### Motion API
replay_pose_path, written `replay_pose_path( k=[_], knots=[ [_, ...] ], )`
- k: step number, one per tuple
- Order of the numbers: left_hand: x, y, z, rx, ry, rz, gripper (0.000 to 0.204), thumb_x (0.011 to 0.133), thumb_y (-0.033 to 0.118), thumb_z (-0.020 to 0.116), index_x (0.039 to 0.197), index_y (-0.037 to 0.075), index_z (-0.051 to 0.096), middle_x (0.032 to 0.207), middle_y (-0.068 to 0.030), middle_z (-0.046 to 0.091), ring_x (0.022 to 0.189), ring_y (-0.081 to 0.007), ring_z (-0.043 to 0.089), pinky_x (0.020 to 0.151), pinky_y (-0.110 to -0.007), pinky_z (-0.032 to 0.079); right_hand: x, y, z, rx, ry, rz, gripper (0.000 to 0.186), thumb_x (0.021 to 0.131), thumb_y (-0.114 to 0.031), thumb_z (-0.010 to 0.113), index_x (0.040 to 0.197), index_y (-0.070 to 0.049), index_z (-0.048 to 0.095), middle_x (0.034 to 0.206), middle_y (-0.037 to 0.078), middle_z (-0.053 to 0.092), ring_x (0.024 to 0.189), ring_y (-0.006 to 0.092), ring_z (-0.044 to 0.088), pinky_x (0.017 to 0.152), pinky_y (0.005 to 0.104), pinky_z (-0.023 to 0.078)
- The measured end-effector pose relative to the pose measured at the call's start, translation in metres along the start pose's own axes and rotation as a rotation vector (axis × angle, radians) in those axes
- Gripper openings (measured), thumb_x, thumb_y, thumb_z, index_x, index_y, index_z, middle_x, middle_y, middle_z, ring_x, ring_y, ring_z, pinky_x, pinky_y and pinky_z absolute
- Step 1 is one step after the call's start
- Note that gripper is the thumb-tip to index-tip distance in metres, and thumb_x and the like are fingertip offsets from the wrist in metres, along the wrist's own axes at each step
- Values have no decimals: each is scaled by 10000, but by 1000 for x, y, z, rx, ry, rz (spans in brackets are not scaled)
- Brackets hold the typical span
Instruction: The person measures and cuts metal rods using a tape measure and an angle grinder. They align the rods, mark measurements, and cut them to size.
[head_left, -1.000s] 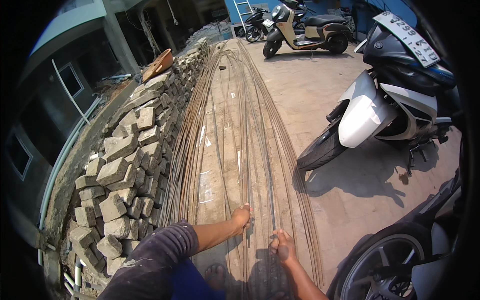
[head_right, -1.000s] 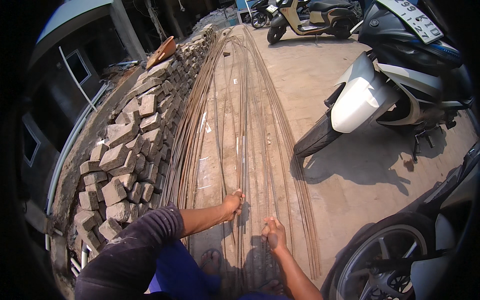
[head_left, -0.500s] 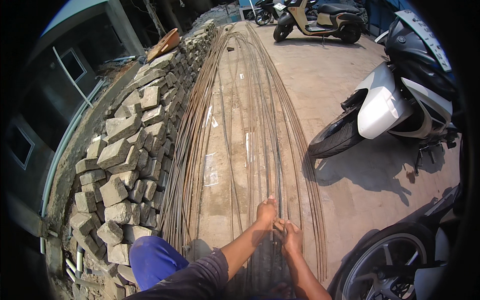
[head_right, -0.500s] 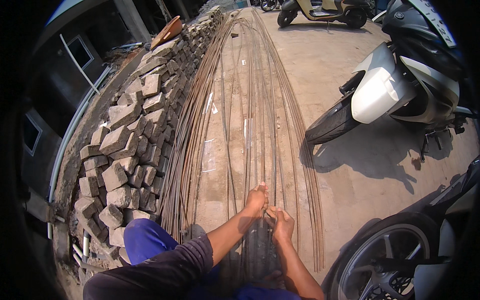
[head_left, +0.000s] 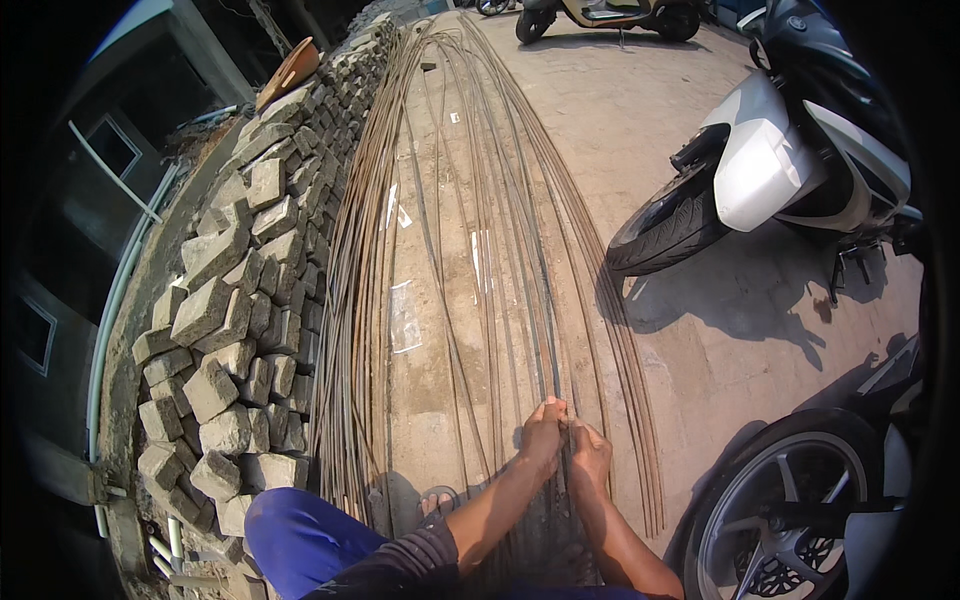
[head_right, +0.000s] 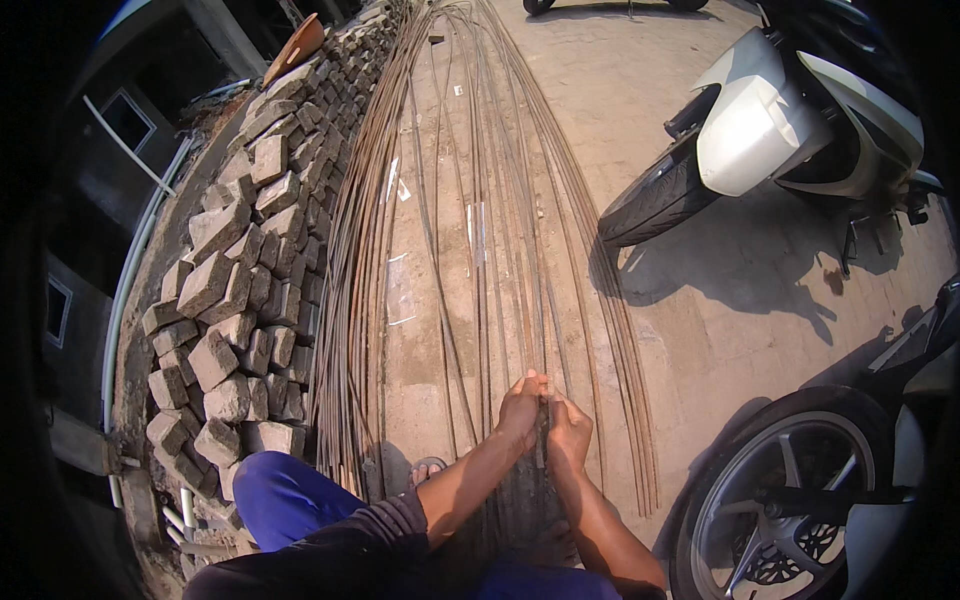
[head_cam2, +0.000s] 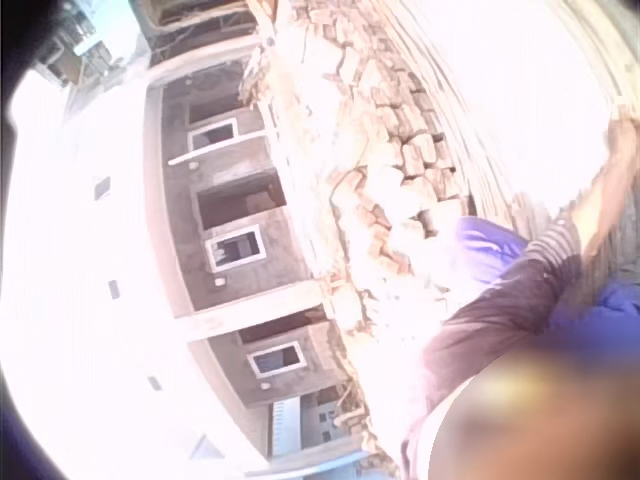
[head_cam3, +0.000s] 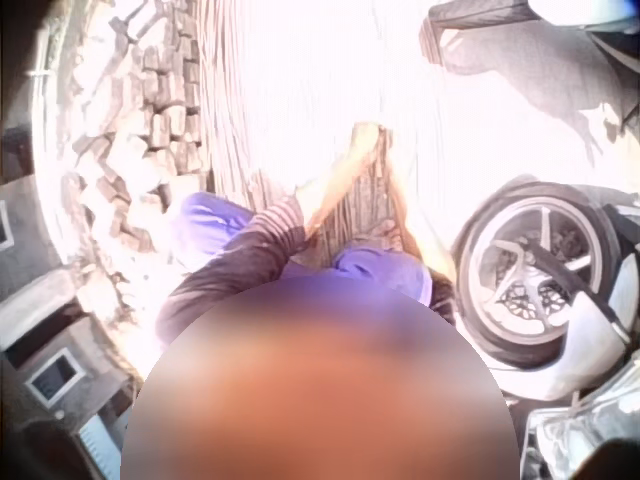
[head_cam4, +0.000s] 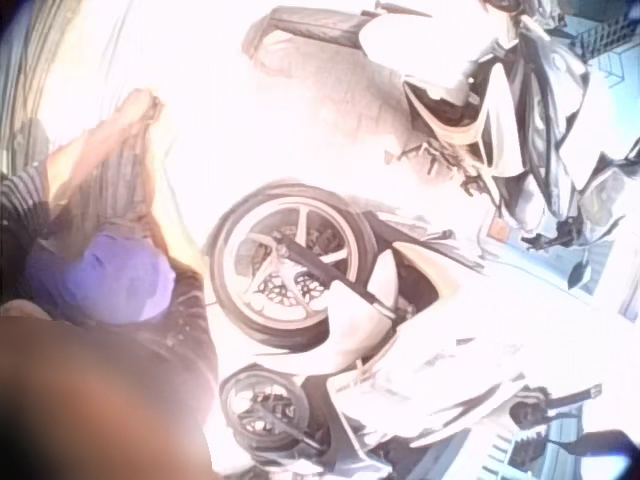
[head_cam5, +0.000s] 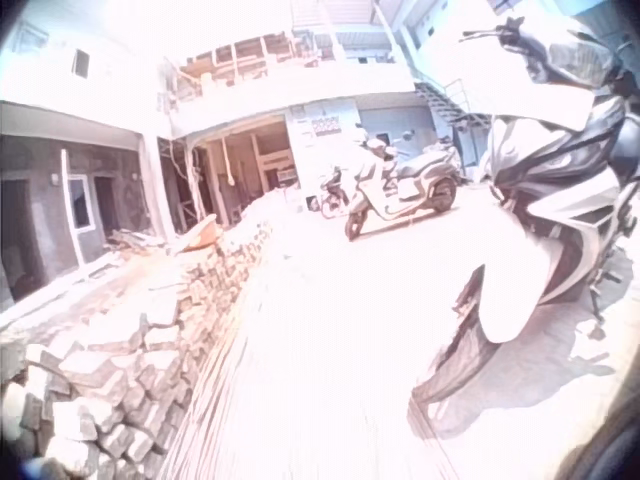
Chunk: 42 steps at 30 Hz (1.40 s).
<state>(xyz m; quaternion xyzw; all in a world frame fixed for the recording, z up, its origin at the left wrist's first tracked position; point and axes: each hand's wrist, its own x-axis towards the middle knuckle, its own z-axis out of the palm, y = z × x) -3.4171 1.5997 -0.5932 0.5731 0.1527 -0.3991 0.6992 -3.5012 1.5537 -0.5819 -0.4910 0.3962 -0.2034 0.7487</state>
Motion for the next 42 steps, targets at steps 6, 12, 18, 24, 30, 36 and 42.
replay_pose_path(
  k=[6,12,18,24,30,36,42],
  knots=[
    [6,-12,32,-267,-277,-138,383,1144,359,416,1209,43,622,981,-78,674,846,-237,673,736,-395,609,8,-4,-42,203,103,-65,622,1115,-395,343,1232,88,717,1294,185,705,1171,238,635,1029,317,452],
    [-1,-5,63,-342,-165,-133,370,1149,371,401,1220,50,571,903,-18,564,712,-124,488,614,-300,511,-16,-7,-62,168,323,-452,633,1116,-495,276,1175,16,646,1214,192,696,1098,211,620,933,342,437],
    [-6,3,81,-330,-190,-156,377,1143,381,424,1227,40,560,864,0,526,689,-102,461,582,-272,463,-7,-5,-43,183,416,-684,619,1125,-509,253,1137,-9,617,1124,151,656,1017,216,591,930,366,430],
    [-13,-4,93,-316,-269,-92,356,1142,373,431,1214,36,523,858,-8,503,697,-104,460,601,-267,459,6,-18,-44,247,375,-753,660,1133,-533,227,1053,8,595,1009,137,600,936,223,594,890,397,476],
    [11,-27,86,-180,-180,-89,288,1142,332,445,1113,55,521,775,8,481,633,-90,428,594,-266,439,10,-9,-48,164,399,-414,479,1130,-429,422,1022,-3,614,980,88,606,864,157,581,811,323,488],
    [32,-34,23,-54,-163,-163,368,1138,415,422,1098,78,568,824,-26,576,770,-172,586,705,-334,542,17,27,-42,-367,182,46,356,1097,-339,526,1195,1,572,1067,140,709,924,225,691,823,355,538],
    [57,-17,11,198,-414,-272,433,1136,438,409,1311,70,554,1000,-87,677,866,-220,657,777,-364,565,40,38,-49,-477,-152,182,502,1115,-417,395,1188,29,613,1019,204,738,931,355,722,829,472,525]
  ],
)
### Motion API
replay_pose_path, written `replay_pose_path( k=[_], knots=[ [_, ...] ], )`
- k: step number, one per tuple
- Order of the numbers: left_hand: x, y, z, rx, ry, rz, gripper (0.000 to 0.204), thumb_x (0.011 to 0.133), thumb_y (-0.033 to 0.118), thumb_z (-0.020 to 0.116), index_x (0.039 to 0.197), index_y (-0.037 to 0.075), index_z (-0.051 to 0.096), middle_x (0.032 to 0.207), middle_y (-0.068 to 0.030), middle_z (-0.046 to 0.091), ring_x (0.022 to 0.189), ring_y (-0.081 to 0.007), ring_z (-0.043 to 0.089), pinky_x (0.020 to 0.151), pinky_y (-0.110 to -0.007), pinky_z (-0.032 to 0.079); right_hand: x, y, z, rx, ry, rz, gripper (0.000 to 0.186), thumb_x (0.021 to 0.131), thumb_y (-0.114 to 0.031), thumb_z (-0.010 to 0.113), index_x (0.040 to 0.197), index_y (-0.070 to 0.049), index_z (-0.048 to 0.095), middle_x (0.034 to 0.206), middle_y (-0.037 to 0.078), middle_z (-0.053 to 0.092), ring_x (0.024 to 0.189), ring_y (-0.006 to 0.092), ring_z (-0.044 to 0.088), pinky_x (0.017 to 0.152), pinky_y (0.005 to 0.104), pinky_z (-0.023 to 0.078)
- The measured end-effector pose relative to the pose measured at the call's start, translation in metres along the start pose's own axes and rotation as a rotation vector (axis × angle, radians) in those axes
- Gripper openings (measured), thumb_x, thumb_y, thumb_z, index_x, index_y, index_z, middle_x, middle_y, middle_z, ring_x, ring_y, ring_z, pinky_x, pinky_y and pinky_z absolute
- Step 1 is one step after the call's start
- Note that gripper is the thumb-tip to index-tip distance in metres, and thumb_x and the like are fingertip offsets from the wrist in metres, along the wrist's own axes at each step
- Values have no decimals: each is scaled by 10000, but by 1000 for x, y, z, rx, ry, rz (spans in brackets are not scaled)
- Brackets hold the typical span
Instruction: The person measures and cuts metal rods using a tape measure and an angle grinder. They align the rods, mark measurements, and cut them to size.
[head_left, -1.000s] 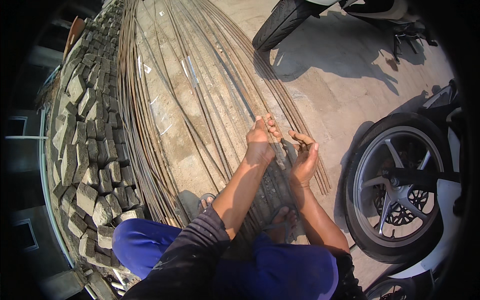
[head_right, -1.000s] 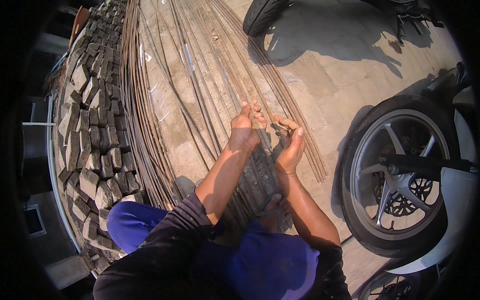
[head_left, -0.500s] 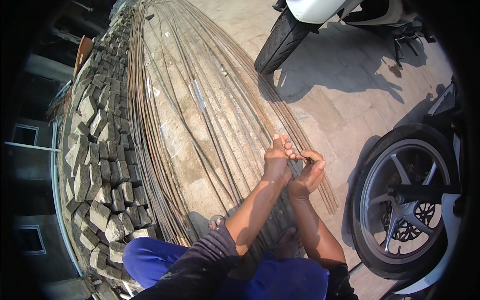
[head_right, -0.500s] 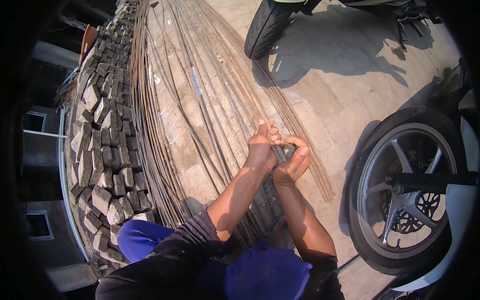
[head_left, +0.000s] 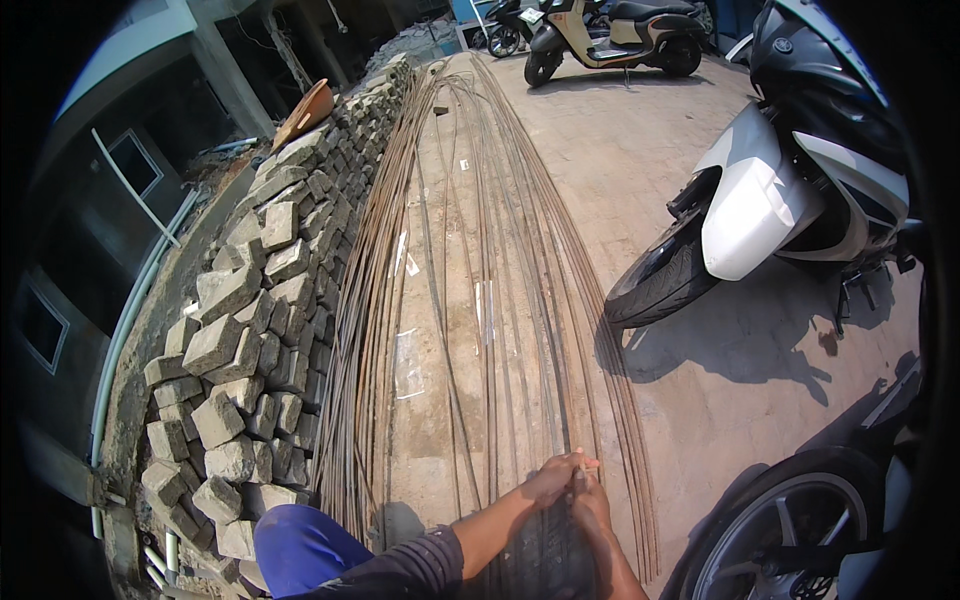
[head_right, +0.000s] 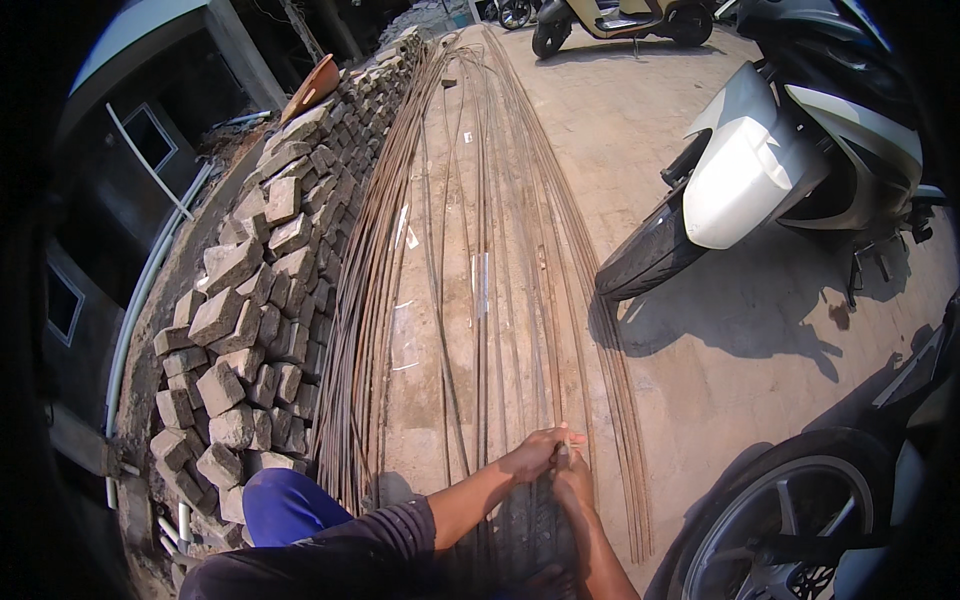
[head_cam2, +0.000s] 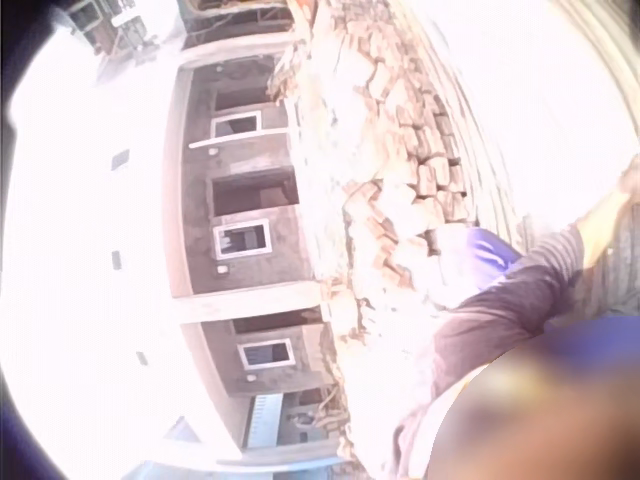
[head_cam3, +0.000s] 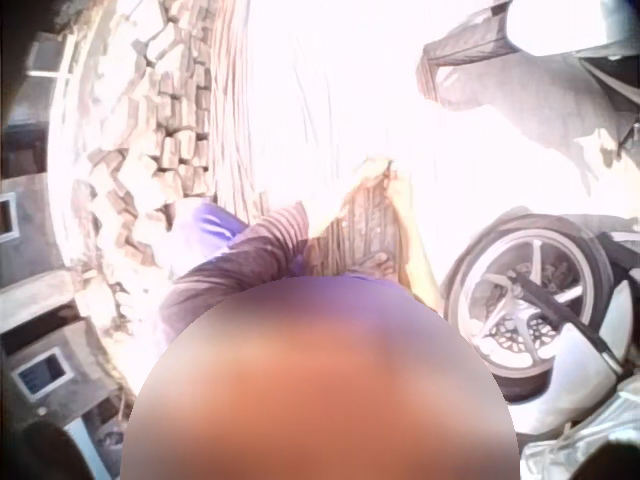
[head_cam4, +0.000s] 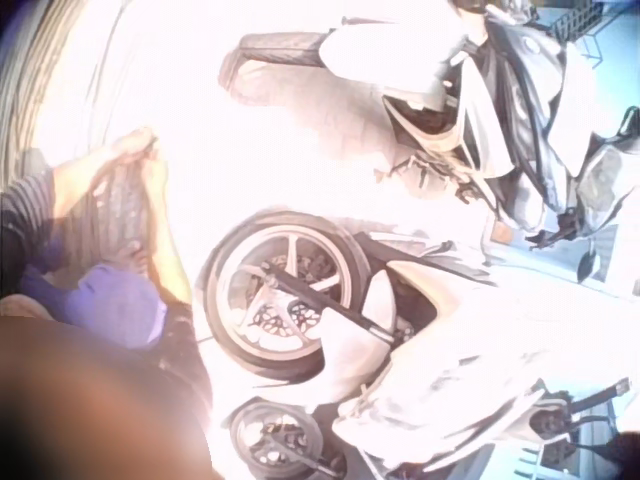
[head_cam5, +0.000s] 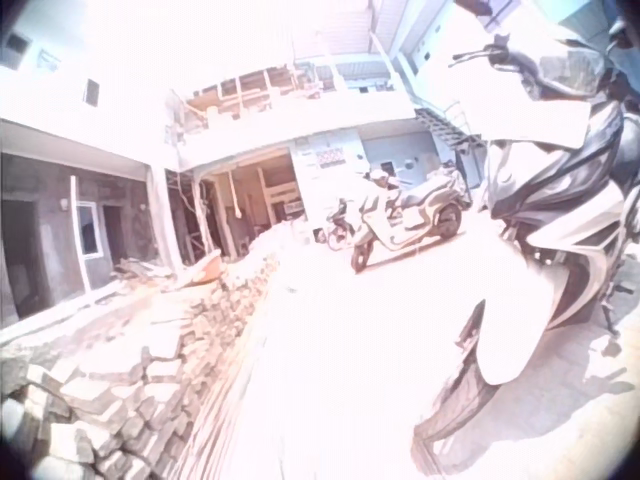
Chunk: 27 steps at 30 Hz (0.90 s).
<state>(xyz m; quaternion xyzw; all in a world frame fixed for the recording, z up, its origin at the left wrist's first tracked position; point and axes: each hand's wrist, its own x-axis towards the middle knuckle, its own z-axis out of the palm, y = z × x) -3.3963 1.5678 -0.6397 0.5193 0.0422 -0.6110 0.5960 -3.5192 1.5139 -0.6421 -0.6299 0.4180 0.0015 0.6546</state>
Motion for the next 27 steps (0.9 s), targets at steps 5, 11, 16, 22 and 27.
replay_pose_path(
  k=[5,11,16,22,27],
  knots=[
    [28,52,23,-545,110,132,442,1119,494,423,1240,85,539,816,-13,588,659,-137,543,604,-293,481,-15,-22,-11,-282,59,-154,524,1115,-458,410,1101,5,656,804,118,676,736,241,657,696,375,512],
    [21,78,18,-343,295,152,448,1106,532,432,1095,92,513,699,49,403,518,-62,308,451,-245,301,-29,-30,-44,-45,10,-174,569,1096,-512,458,1103,15,673,827,133,711,769,254,699,730,384,539],
    [13,77,21,-338,297,161,410,1102,524,456,1067,118,501,682,55,401,509,-63,313,438,-237,290,-27,-29,-24,-111,-123,-256,573,1104,-511,441,1204,14,647,891,156,728,745,228,701,734,365,564],
    [2,95,47,-396,279,199,402,1110,496,452,1044,104,510,692,46,405,504,-64,316,428,-241,293,-48,-81,-16,242,-193,1,449,1116,-459,439,1107,-28,565,718,32,564,521,126,516,471,305,427],
    [-3,97,59,-406,232,232,414,1108,497,452,1022,96,507,699,33,414,496,-75,318,411,-257,288,-65,-93,-34,225,-201,49,468,1117,-470,424,1073,-26,561,677,21,529,492,132,493,451,322,395]
  ],
)
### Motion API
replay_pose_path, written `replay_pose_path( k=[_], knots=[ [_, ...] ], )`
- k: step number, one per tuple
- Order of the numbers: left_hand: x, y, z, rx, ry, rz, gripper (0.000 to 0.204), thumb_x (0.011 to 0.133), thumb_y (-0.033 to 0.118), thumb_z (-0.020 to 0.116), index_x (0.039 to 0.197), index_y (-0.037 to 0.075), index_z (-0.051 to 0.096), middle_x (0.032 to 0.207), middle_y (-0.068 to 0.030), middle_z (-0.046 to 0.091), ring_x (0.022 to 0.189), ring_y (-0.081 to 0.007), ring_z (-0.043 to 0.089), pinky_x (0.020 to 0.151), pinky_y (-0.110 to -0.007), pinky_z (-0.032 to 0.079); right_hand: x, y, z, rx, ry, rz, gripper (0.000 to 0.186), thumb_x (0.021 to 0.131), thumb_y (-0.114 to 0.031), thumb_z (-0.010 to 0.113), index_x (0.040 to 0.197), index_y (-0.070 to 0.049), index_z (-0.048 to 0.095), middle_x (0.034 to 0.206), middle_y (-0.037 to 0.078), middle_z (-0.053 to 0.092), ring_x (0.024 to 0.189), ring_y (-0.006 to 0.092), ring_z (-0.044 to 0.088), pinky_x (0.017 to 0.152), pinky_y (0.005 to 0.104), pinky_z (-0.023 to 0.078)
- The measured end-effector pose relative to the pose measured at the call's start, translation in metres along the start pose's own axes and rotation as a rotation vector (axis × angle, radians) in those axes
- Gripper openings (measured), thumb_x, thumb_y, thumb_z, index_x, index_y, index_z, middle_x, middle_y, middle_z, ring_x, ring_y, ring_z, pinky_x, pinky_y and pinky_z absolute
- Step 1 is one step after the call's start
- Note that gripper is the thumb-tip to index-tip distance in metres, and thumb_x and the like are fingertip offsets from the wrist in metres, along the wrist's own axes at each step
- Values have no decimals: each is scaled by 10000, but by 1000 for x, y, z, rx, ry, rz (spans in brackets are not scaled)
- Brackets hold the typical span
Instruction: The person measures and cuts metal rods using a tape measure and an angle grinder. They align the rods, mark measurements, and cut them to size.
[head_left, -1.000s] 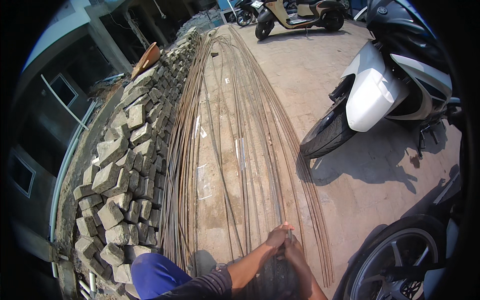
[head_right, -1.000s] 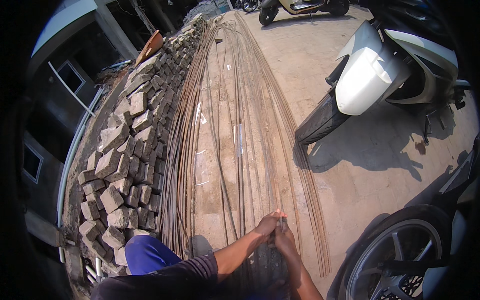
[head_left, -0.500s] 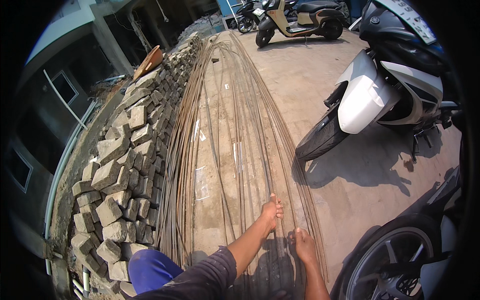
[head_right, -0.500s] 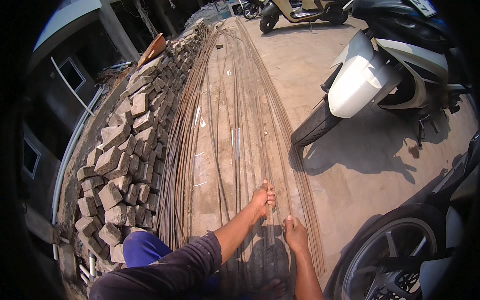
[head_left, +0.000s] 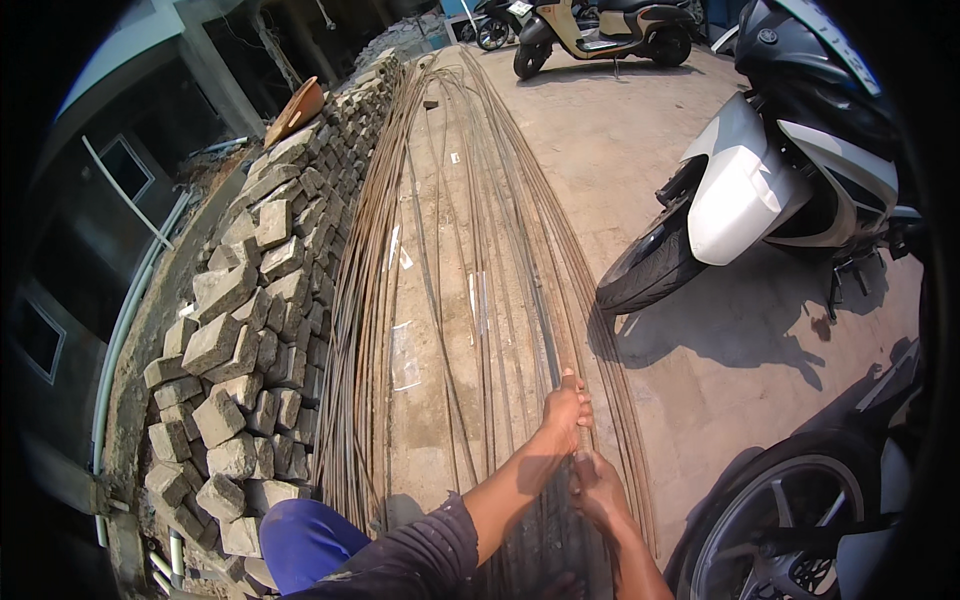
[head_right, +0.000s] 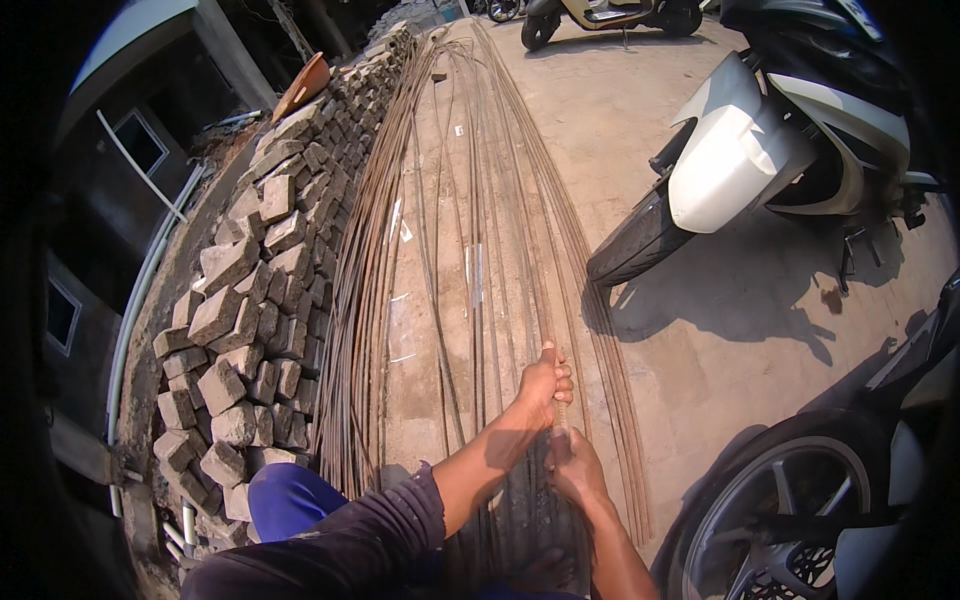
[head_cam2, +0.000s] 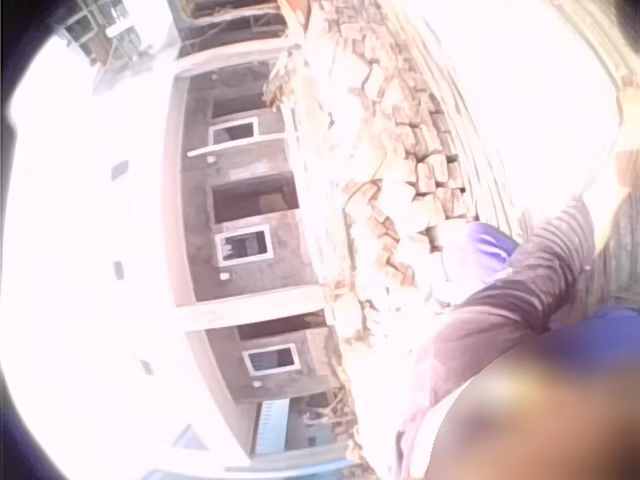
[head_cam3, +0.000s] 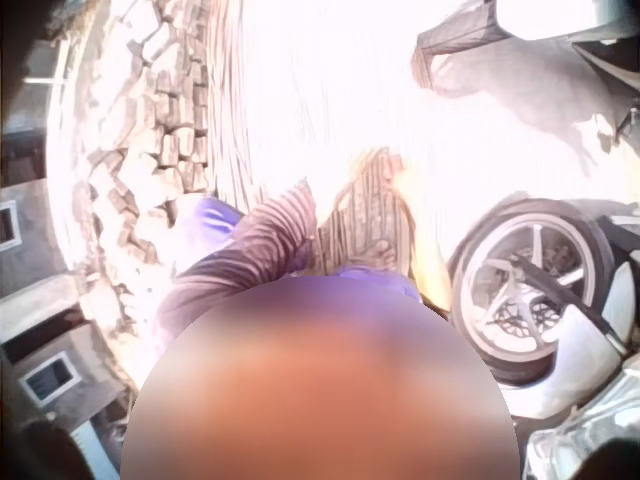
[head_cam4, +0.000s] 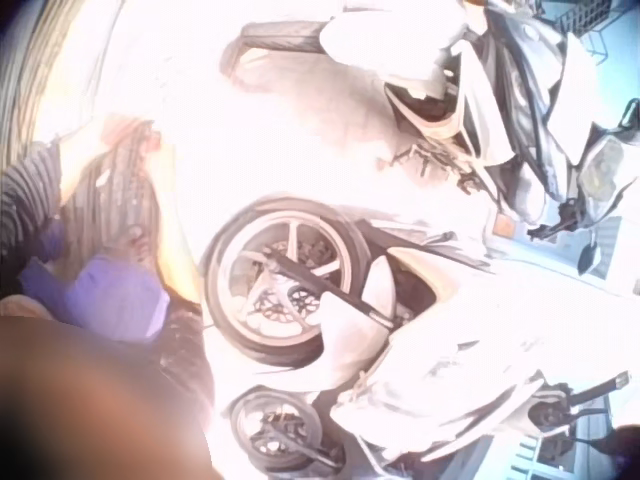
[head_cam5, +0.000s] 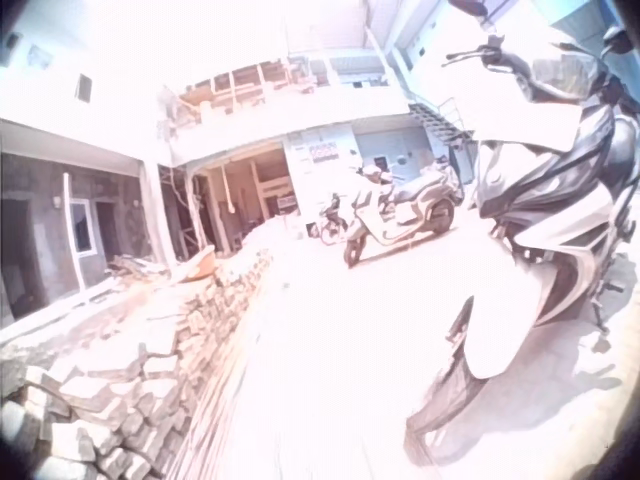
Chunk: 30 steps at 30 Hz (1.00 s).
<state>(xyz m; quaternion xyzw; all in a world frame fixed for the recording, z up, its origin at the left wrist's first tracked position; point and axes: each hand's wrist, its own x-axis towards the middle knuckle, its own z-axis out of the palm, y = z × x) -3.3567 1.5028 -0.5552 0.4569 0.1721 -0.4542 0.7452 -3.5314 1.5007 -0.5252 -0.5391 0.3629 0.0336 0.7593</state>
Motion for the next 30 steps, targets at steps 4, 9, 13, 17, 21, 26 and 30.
replay_pose_path(
  k=[4,9,13,17,21,26,30],
  knots=[
    [36,-34,-14,104,93,-6,420,1101,511,458,1012,103,501,697,30,417,492,-79,322,405,-261,272,29,30,3,-279,128,46,383,1116,-462,437,1019,-100,519,702,1,501,519,113,456,463,308,378],
    [59,-54,-53,72,25,-12,439,1095,537,455,1034,106,510,706,29,417,501,-79,338,414,-259,283,47,63,-2,-53,46,49,365,1116,-427,464,1038,-77,532,695,9,526,515,134,499,463,323,393],
    [63,-53,-56,84,66,-75,411,1108,508,446,1061,106,517,750,13,447,517,-93,362,450,-284,340,56,70,-6,-83,46,124,420,1109,-467,460,1043,-62,550,707,19,542,529,148,518,474,341,414],
    [60,-63,-65,10,-50,-89,389,1121,469,440,1179,100,552,797,11,499,634,-122,472,571,-310,470,67,84,-12,-213,110,78,480,1103,-497,451,1026,-43,588,710,42,577,562,179,565,521,359,452],
    [38,-83,-90,252,-125,-121,394,1137,373,427,1326,52,554,1070,-65,658,892,-196,634,804,-352,556,78,102,-24,-281,149,4,550,1099,-525,441,1073,-10,632,737,79,635,663,207,630,623,375,486],
    [0,-94,-109,778,-251,87,374,1127,197,414,1428,9,533,1321,-110,683,1133,-249,667,1005,-390,526,83,104,-46,-410,236,-103,523,1098,-498,472,1078,3,620,737,91,639,657,210,629,621,380,499],
    [-5,-95,-114,1669,-561,508,425,1045,85,489,1460,0,521,1274,-193,704,1166,-320,667,1031,-391,501,77,93,-61,-301,191,13,482,1090,-459,516,1042,14,601,726,118,640,623,224,624,597,390,499]
  ],
)
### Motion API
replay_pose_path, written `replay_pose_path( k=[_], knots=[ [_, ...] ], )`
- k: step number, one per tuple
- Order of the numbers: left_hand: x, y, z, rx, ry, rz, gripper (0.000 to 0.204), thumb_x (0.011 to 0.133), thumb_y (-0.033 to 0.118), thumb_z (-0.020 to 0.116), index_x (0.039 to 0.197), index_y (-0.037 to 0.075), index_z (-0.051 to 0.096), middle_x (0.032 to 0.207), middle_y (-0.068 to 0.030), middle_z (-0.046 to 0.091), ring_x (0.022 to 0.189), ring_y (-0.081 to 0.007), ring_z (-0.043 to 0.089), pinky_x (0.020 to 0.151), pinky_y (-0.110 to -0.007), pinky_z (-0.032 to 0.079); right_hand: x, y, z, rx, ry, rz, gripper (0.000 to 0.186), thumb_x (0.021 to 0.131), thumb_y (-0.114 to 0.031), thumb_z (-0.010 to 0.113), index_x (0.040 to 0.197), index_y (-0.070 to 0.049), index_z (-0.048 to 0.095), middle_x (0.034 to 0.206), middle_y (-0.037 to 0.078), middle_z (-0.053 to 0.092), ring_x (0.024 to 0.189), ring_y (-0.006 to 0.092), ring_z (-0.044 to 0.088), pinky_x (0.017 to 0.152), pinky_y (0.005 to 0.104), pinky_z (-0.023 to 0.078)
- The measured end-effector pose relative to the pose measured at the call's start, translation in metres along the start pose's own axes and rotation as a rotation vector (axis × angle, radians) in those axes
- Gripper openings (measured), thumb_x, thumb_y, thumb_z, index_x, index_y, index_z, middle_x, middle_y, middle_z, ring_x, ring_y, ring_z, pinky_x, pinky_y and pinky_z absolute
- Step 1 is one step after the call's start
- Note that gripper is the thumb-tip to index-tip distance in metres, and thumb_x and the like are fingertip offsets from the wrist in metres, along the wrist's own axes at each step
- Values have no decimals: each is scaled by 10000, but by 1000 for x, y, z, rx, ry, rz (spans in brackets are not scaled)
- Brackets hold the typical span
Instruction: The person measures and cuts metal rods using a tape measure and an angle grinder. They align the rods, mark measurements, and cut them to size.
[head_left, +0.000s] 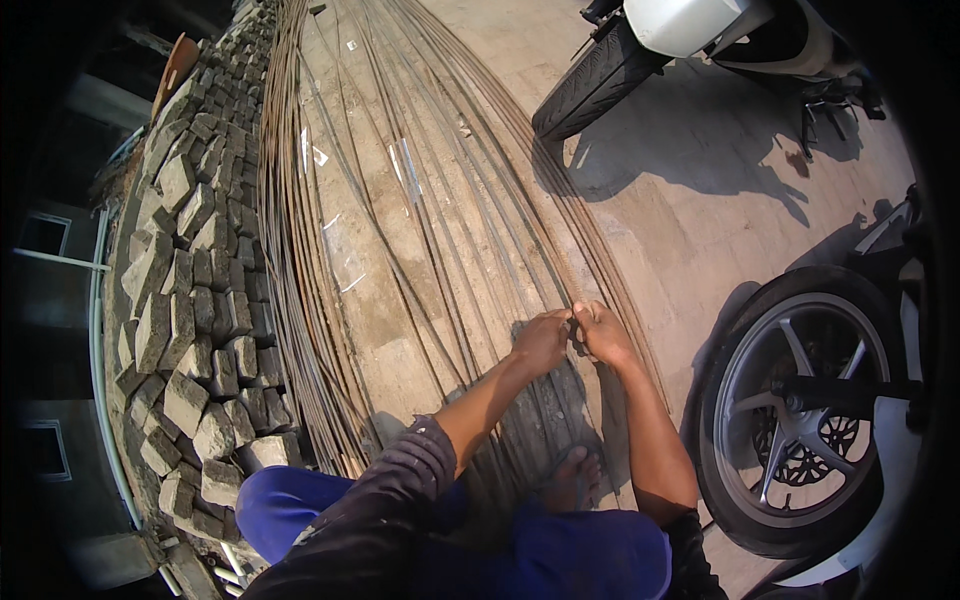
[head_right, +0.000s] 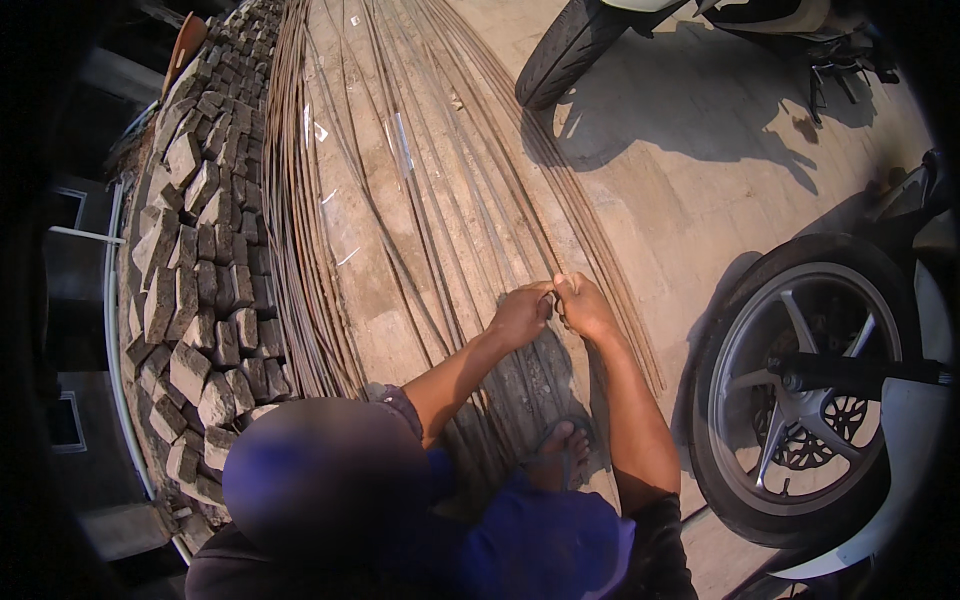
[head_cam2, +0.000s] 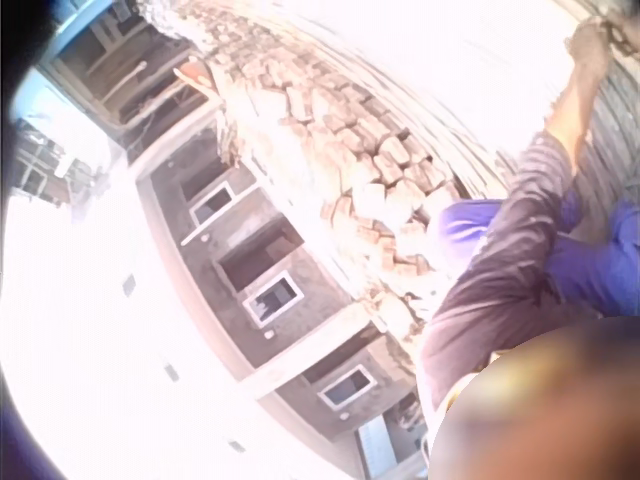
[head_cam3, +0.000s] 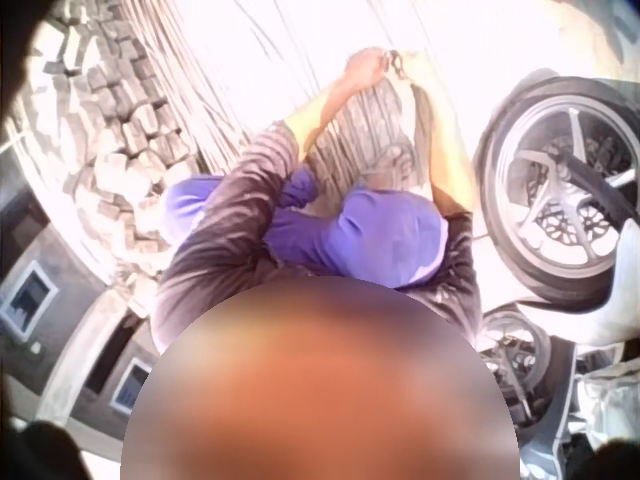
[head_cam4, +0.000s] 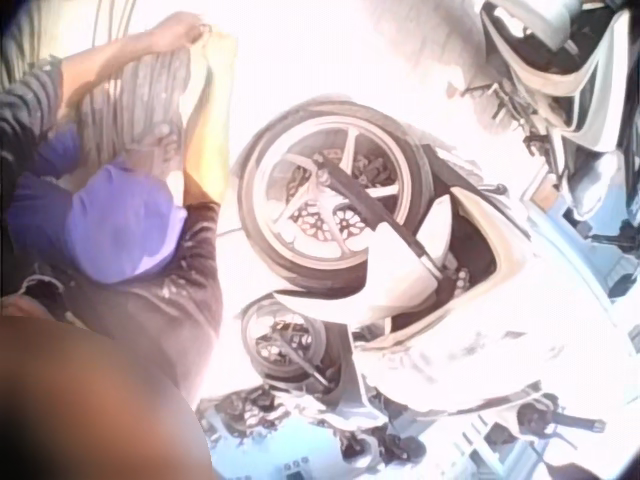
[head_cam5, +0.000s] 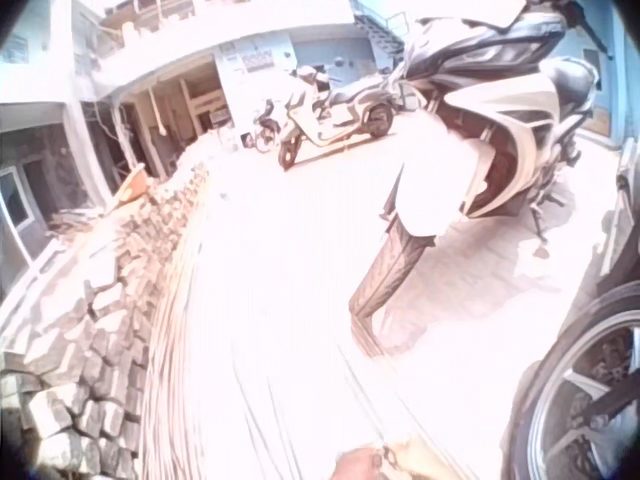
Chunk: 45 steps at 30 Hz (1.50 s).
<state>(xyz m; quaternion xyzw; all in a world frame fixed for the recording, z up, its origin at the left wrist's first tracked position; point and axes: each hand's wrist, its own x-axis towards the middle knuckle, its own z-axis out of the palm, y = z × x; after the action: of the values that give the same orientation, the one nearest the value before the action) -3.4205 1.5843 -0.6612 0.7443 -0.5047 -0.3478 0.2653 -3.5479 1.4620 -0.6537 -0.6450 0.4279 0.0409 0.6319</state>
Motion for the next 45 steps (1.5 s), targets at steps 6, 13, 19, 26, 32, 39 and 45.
replay_pose_path(
  k=[6,13,19,26,32,39,45],
  knots=[
    [42,-12,50,-221,290,-392,450,959,183,603,1338,-49,530,1219,-289,669,1190,-439,638,1021,-490,487,-16,-36,-11,-119,94,-41,470,1079,-437,529,1046,20,631,738,145,657,645,241,648,634,400,504],
    [81,27,31,-611,108,-708,325,939,205,681,1146,-46,667,1081,-182,702,964,-283,690,825,-420,536,-53,-95,-70,-237,103,-5,503,1106,-405,488,1140,72,644,834,199,682,780,289,672,779,428,511],
    [92,76,46,-1752,25,-454,335,1076,207,504,1287,-13,643,1263,-178,687,1155,-253,650,973,-388,520,-52,-85,-55,-345,257,-213,511,1090,-424,508,1110,70,637,888,262,688,851,366,694,810,457,512],
    [23,0,32,-451,361,-222,309,986,-27,496,1264,-36,630,1200,-210,695,1046,-350,676,956,-411,524,0,-17,-32,-292,213,-155,529,1092,-441,482,1054,69,618,962,360,677,965,524,675,848,539,506],
    [-18,-17,-1,-8,293,59,374,956,-34,507,1321,-15,590,1179,-270,651,1093,-434,629,969,-481,499,17,29,12,-403,260,-148,544,1099,-475,426,1101,44,591,992,386,668,1012,564,643,863,582,490],
    [13,6,10,-22,400,-125,584,1022,132,497,1584,54,356,1581,-275,367,1414,-473,418,1193,-502,365,12,28,34,-193,208,-226,528,1113,-460,377,1167,32,562,1042,399,660,1034,570,635,881,578,481],
    [12,19,1,402,74,3,557,1064,193,493,1608,227,381,1733,-69,198,1568,-397,223,1259,-553,287,8,28,31,-307,240,-172,416,1111,-353,410,1207,36,518,1085,398,651,1051,567,629,863,601,481]
  ],
)
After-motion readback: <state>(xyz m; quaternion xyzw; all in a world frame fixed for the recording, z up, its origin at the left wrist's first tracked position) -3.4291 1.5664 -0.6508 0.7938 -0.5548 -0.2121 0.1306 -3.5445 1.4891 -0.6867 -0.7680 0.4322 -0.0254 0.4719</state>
